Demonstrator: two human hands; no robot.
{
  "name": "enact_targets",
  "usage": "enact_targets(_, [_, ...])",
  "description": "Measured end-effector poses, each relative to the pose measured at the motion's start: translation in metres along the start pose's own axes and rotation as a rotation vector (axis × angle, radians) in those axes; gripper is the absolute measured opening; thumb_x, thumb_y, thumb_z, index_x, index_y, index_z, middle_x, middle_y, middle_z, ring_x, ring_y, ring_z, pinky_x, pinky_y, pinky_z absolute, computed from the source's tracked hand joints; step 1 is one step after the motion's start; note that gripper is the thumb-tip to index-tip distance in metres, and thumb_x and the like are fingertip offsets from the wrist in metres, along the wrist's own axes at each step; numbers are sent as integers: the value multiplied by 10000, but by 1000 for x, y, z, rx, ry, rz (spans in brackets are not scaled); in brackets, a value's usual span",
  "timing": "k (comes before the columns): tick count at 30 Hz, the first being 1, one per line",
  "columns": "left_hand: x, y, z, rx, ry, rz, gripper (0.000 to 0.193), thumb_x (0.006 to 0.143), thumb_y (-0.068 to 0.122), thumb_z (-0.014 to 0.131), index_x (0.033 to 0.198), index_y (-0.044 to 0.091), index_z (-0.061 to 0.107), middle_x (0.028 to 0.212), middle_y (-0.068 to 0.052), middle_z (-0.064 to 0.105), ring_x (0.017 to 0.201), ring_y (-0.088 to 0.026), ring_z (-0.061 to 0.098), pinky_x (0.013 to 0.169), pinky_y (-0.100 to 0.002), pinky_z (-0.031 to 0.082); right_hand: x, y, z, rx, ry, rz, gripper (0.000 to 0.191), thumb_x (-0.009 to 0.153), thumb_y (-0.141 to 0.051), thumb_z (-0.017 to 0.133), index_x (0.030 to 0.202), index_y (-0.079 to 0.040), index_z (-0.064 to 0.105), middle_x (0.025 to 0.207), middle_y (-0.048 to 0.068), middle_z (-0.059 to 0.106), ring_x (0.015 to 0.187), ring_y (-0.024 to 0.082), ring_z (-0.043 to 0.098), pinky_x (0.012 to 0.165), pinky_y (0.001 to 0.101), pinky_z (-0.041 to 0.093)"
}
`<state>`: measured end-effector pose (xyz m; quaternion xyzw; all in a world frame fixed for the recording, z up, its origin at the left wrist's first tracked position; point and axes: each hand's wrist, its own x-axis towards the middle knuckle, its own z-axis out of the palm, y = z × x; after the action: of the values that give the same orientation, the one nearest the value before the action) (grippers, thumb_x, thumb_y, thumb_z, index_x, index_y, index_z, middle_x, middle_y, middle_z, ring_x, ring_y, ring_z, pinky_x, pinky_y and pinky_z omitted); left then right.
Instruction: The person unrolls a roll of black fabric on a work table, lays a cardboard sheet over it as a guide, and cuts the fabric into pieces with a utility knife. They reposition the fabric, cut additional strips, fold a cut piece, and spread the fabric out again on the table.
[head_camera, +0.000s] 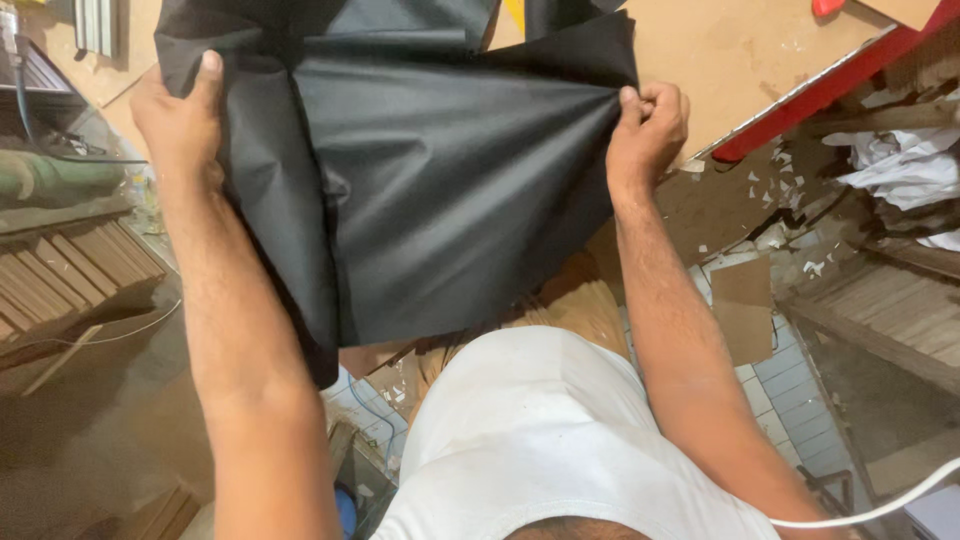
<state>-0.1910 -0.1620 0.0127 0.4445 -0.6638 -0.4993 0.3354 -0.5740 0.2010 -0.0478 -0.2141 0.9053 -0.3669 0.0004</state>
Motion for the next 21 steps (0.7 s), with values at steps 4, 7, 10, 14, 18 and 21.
enact_targets(4, [-1, -14, -4, 234, -59, 108, 360, 1033, 199, 865, 1265, -12, 688, 1184, -106, 762, 1082, -231, 705, 1004, -351, 570, -10, -3, 8, -149, -239, 99, 172, 992, -191, 771, 1046, -90, 643, 1113, 73, 601, 929, 233, 642, 794, 418, 509])
enact_targets(7, [-8, -2, -3, 655, -20, 271, 649, 910, 126, 819, 1454, -23, 498, 1343, -195, 611, 1263, -337, 616, 1082, -435, 514, -16, -9, 12, -72, -158, -45, 583, 866, -232, 840, 1355, -86, 559, 1207, 106, 559, 1100, 286, 590, 964, 460, 454])
enact_targets(10, [-4, 17, 29, 1028, 41, 399, 913, 749, 84, 800, 1544, 24, 357, 1454, -190, 479, 1353, -392, 523, 1121, -506, 435, -6, -19, 16, -213, -43, -175, 736, 906, -331, 867, 1472, -84, 466, 1354, 141, 460, 1265, 342, 482, 1054, 540, 369])
enact_targets(14, [12, 30, 83, 1100, 116, 530, 1034, 725, 348, 990, 1490, 36, 367, 1357, -199, 491, 1201, -438, 510, 965, -560, 396, 17, -30, 20, -336, -160, -176, 703, 886, -493, 852, 1362, -89, 529, 1310, 160, 438, 1196, 385, 452, 939, 556, 386])
enact_targets(18, [46, 33, 96, 1186, 142, 356, 838, 740, 365, 994, 1353, 58, 513, 1135, -144, 649, 1007, -384, 624, 782, -532, 468, 23, -33, 30, -475, -241, -330, 347, 1033, -424, 736, 1171, -146, 581, 1161, 121, 567, 1099, 342, 565, 880, 486, 470])
enact_targets(21, [63, 37, 88, 1179, 121, 454, 600, 760, 390, 997, 1076, 77, 593, 910, -108, 696, 807, -357, 669, 643, -471, 495, 30, -26, 31, -352, -308, -241, 245, 1127, -346, 641, 1134, -115, 560, 985, 119, 670, 890, 345, 673, 702, 459, 521])
